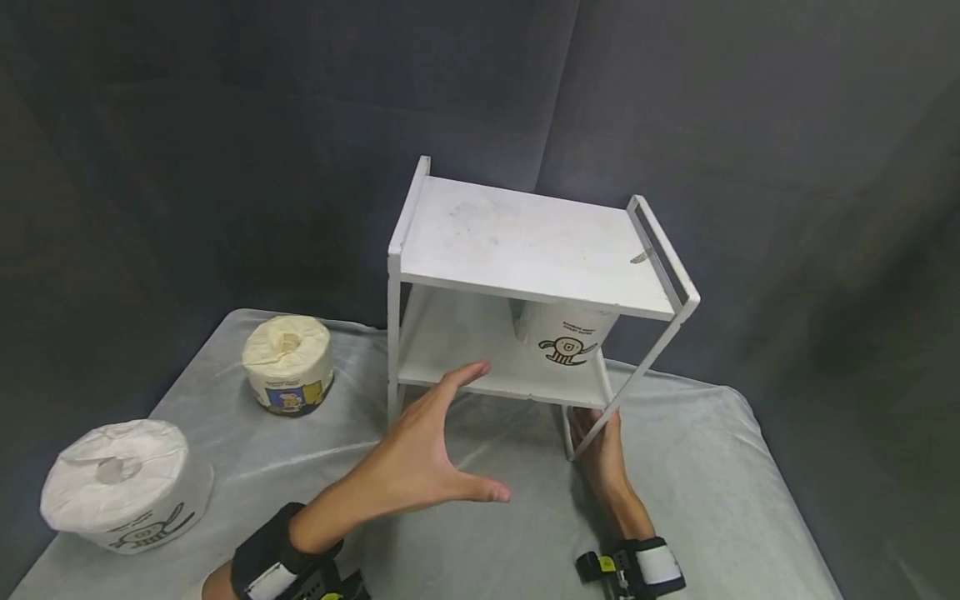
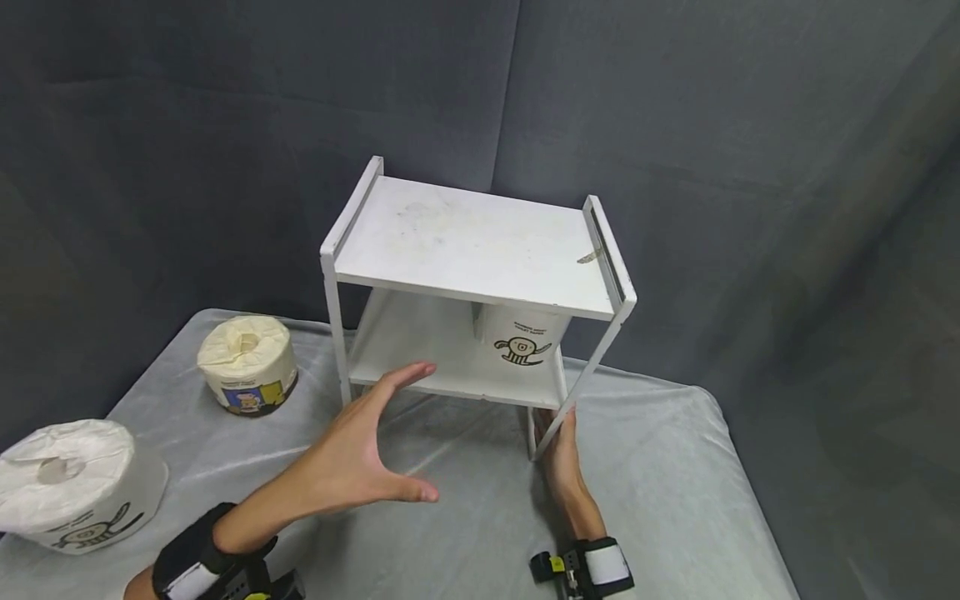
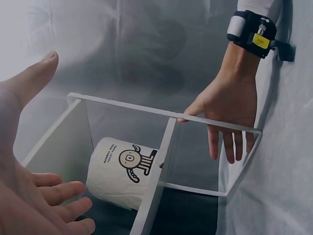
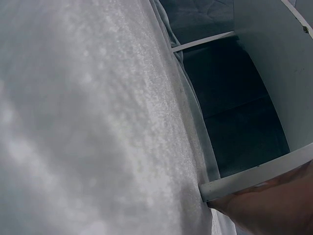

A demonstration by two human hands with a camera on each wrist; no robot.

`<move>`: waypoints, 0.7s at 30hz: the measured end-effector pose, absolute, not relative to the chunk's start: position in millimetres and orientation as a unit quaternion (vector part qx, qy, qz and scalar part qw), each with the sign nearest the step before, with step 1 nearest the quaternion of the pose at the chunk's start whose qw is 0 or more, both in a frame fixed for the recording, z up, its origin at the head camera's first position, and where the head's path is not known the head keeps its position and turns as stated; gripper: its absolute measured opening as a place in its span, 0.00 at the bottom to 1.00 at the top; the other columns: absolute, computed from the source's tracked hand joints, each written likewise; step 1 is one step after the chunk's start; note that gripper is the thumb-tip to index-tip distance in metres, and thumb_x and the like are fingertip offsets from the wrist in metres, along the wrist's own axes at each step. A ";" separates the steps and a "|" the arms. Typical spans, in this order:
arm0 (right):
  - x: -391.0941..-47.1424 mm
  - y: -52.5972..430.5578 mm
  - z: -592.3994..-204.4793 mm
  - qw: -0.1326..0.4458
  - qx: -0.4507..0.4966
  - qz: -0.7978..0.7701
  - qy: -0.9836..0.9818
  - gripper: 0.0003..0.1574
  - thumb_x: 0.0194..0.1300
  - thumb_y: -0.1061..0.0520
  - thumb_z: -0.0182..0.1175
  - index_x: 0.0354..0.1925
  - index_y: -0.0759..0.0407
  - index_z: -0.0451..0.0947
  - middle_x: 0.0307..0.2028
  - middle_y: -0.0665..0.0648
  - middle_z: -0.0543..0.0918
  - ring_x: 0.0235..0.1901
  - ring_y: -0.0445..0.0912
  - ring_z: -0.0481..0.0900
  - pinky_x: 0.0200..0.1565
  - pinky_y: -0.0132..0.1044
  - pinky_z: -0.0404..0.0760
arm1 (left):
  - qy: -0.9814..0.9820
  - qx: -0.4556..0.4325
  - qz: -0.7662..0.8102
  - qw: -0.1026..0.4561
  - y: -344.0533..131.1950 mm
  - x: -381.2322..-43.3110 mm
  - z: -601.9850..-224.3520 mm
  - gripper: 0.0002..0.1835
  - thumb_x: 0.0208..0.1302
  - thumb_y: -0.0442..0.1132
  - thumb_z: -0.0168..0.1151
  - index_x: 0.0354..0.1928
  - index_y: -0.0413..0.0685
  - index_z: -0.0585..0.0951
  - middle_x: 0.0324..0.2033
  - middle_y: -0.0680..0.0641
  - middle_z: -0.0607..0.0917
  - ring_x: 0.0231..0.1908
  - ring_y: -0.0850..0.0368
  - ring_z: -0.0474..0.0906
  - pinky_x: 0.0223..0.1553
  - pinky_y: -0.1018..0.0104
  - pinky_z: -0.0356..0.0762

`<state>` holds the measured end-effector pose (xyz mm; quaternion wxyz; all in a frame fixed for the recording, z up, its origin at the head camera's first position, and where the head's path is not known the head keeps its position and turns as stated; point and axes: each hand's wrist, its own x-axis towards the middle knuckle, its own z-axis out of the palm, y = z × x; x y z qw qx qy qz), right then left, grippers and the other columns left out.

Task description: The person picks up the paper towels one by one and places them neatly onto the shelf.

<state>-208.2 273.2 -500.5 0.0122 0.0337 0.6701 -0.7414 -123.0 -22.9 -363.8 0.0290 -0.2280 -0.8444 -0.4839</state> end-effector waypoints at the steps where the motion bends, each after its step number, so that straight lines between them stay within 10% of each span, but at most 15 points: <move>1: -208.3 273.0 -500.7 0.012 0.033 -0.742 0.669 0.53 0.68 0.22 0.22 0.78 0.50 0.42 0.77 0.59 0.48 0.75 0.53 0.45 0.73 0.55 0.42 | -0.843 -0.228 -0.486 0.027 -24.5 -120.7 -363.7 0.64 0.32 0.70 0.74 0.75 0.72 0.52 0.72 0.64 0.60 0.70 0.59 0.57 0.65 0.46 0.64; 21: -207.4 273.3 -501.3 0.001 0.011 -0.747 0.665 0.48 0.70 0.25 0.22 0.76 0.50 0.42 0.77 0.61 0.51 0.75 0.55 0.46 0.72 0.58 0.43 | -0.862 -0.153 -0.476 0.088 -89.4 -91.4 -362.9 0.63 0.32 0.70 0.74 0.75 0.70 0.54 0.72 0.61 0.63 0.70 0.55 0.58 0.64 0.39 0.61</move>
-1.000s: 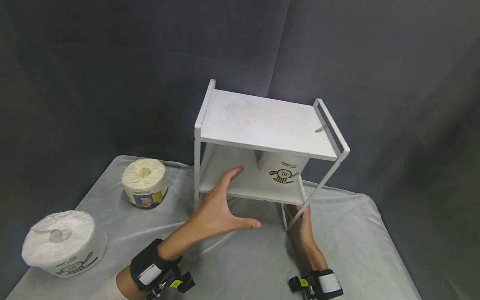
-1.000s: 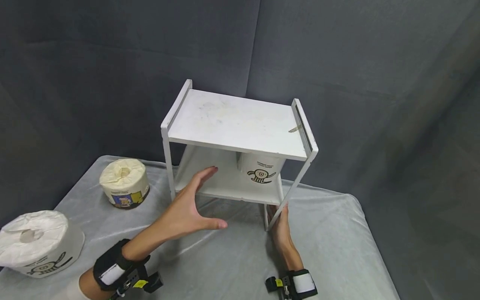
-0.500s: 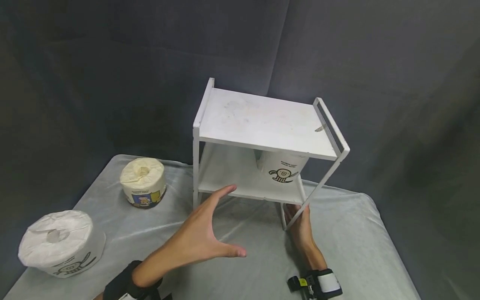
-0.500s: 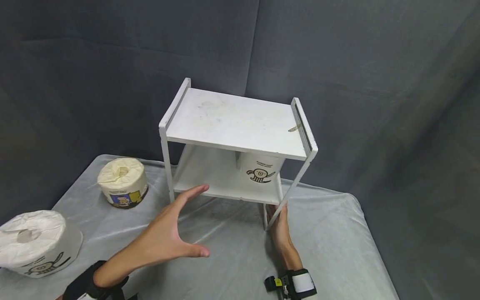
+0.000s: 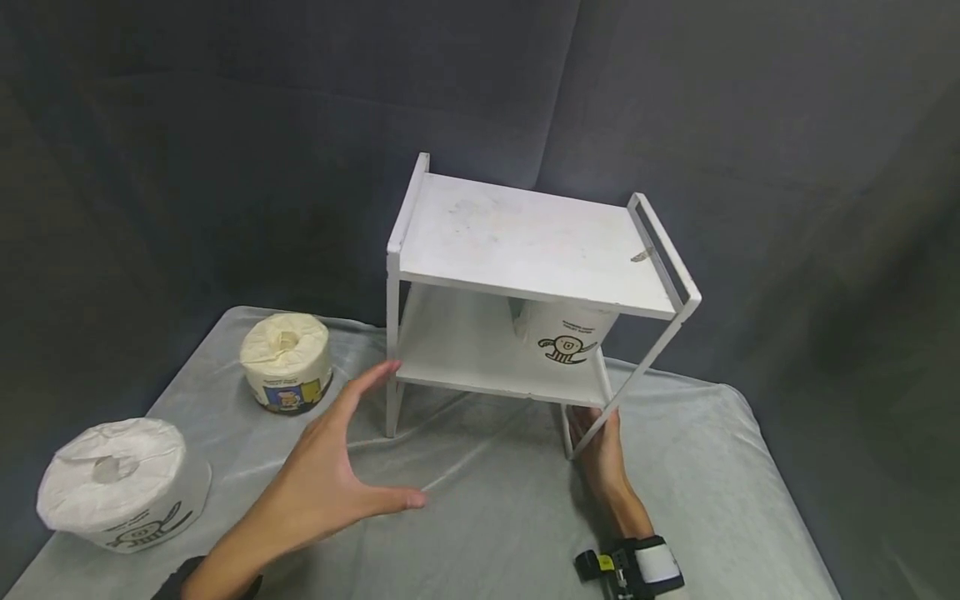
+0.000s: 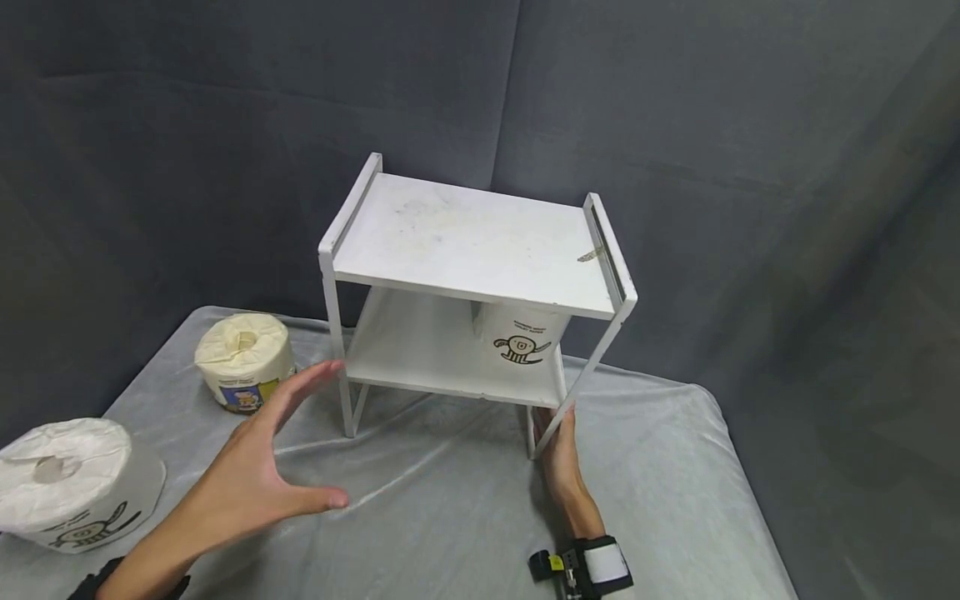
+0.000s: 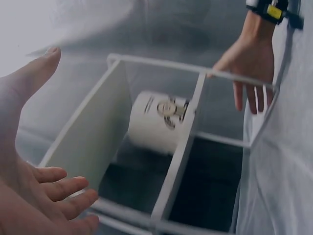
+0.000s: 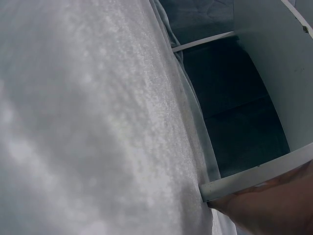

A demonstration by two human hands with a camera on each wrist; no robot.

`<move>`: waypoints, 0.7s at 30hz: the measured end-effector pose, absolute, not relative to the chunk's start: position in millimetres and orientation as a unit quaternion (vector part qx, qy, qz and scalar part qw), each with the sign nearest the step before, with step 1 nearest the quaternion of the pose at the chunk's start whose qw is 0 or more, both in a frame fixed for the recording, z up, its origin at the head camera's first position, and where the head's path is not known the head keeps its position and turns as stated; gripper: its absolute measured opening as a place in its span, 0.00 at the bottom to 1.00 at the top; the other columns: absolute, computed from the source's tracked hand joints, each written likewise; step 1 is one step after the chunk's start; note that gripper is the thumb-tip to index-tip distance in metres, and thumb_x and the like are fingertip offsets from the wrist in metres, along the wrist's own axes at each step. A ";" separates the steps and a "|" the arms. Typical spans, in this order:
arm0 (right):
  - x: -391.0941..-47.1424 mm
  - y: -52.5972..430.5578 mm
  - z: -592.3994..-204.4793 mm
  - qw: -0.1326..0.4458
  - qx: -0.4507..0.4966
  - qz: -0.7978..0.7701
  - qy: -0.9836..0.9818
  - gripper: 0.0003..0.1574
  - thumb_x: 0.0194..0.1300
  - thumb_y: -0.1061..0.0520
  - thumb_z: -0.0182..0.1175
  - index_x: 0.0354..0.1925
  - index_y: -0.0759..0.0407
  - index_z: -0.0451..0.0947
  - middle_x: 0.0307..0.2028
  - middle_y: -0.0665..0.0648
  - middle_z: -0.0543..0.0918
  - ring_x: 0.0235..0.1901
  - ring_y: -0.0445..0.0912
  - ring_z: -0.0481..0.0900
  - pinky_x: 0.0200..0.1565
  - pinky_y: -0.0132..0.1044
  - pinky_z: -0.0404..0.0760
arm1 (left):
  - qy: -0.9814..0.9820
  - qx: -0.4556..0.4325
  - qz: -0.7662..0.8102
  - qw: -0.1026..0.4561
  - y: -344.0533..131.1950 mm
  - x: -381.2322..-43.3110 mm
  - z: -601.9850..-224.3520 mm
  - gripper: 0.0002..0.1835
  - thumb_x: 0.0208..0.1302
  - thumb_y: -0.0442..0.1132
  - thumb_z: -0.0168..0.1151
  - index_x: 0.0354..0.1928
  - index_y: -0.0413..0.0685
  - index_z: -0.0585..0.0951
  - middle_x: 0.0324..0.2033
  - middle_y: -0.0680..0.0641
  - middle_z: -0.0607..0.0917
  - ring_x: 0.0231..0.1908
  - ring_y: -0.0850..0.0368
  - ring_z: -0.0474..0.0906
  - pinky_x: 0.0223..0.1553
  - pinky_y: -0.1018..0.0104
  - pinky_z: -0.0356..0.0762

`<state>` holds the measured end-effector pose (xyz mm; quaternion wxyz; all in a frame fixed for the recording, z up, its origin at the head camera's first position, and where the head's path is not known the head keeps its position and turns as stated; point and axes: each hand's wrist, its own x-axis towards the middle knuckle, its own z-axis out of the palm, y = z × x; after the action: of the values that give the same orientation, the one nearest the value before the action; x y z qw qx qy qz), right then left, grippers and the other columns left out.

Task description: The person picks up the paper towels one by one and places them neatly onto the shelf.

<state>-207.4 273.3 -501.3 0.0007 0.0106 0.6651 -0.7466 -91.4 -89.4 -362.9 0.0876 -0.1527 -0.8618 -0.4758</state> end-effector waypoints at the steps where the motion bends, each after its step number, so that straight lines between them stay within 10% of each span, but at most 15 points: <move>1: -207.2 273.4 -501.2 0.003 0.013 -0.745 0.666 0.49 0.70 0.24 0.21 0.76 0.50 0.42 0.77 0.61 0.51 0.75 0.55 0.46 0.73 0.57 0.43 | -0.863 -0.148 -0.474 0.095 -94.0 -91.2 -364.3 0.63 0.33 0.69 0.75 0.75 0.70 0.54 0.72 0.61 0.63 0.71 0.55 0.58 0.65 0.39 0.61; 21: -204.8 273.4 -500.3 0.005 0.010 -0.737 0.676 0.43 0.73 0.29 0.26 0.75 0.49 0.40 0.76 0.63 0.51 0.75 0.55 0.46 0.73 0.57 0.43 | -0.885 0.011 -0.450 0.119 -171.2 -74.5 -379.3 0.67 0.35 0.58 0.80 0.76 0.78 0.46 0.76 0.48 0.54 0.71 0.37 0.51 0.57 0.24 0.54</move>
<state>-204.8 273.4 -500.3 0.0051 0.0097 0.6759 -0.7369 -74.5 -171.2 -379.3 0.1189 0.0106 -0.8851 -0.4498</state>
